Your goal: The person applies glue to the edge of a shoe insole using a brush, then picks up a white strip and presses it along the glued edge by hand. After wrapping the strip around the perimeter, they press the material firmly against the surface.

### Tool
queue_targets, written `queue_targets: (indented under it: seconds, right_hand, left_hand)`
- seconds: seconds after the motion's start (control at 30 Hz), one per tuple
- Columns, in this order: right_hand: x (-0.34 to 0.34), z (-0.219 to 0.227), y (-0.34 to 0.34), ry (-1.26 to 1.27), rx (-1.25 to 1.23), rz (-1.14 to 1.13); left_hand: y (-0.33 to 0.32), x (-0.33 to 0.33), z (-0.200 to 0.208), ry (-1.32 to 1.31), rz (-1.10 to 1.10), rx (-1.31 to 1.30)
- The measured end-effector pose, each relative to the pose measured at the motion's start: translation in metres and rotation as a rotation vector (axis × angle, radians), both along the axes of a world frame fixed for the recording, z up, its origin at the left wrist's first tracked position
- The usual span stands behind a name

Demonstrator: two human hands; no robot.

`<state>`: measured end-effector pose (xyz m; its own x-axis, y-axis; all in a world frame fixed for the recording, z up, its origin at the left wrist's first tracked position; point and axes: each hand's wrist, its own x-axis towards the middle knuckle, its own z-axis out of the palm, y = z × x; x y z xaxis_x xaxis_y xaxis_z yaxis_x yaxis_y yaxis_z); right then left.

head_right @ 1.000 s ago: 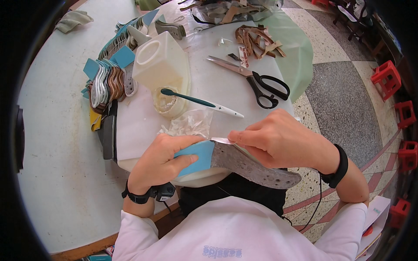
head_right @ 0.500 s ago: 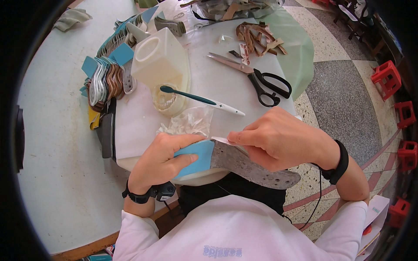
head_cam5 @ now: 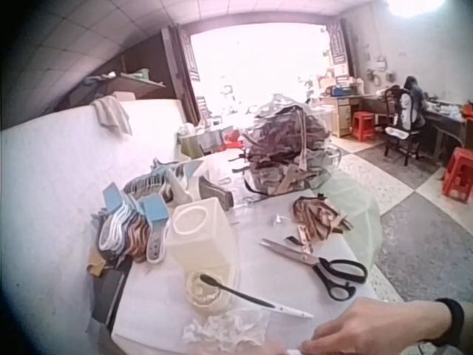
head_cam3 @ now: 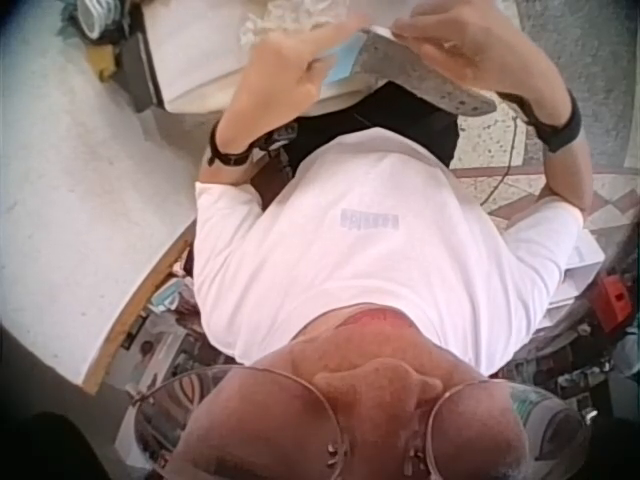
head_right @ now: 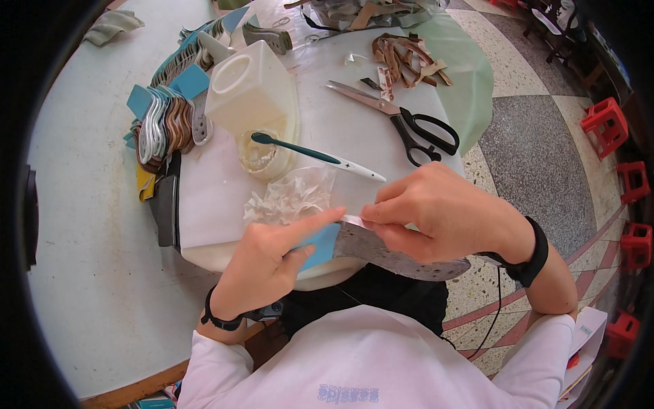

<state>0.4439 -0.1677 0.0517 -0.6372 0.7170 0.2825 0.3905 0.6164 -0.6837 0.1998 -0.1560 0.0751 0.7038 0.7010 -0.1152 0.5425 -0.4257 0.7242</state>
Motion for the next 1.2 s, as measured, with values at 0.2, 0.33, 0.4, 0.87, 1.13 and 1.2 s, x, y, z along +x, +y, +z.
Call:
queue_targets:
  seconds: [0.2, 0.33, 0.4, 0.87, 1.13, 1.2]
  right_hand:
    - [-0.004, 0.009, 0.001, -0.003, -0.158, -0.045]
    - [-0.008, 0.007, 0.006, 0.057, -0.126, -0.036]
    - [-0.008, 0.007, 0.006, 0.042, -0.134, -0.039]
    - [-0.007, 0.002, 0.016, 0.138, -0.182, 0.072]
    - [-0.015, 0.003, 0.022, 0.175, -0.223, 0.173]
    - [-0.019, 0.003, 0.023, 0.171, -0.081, 0.206]
  left_hand:
    - [-0.010, 0.000, -0.005, -0.091, -0.004, 0.108]
    - [-0.016, 0.001, -0.005, -0.113, -0.004, 0.230]
    - [-0.017, 0.001, -0.005, -0.114, -0.002, 0.245]
    - [-0.019, 0.000, -0.010, -0.081, -0.068, 0.375]
    - [-0.021, 0.004, -0.005, 0.044, -0.135, 0.452]
    - [-0.022, 0.003, -0.003, 0.044, -0.124, 0.433]
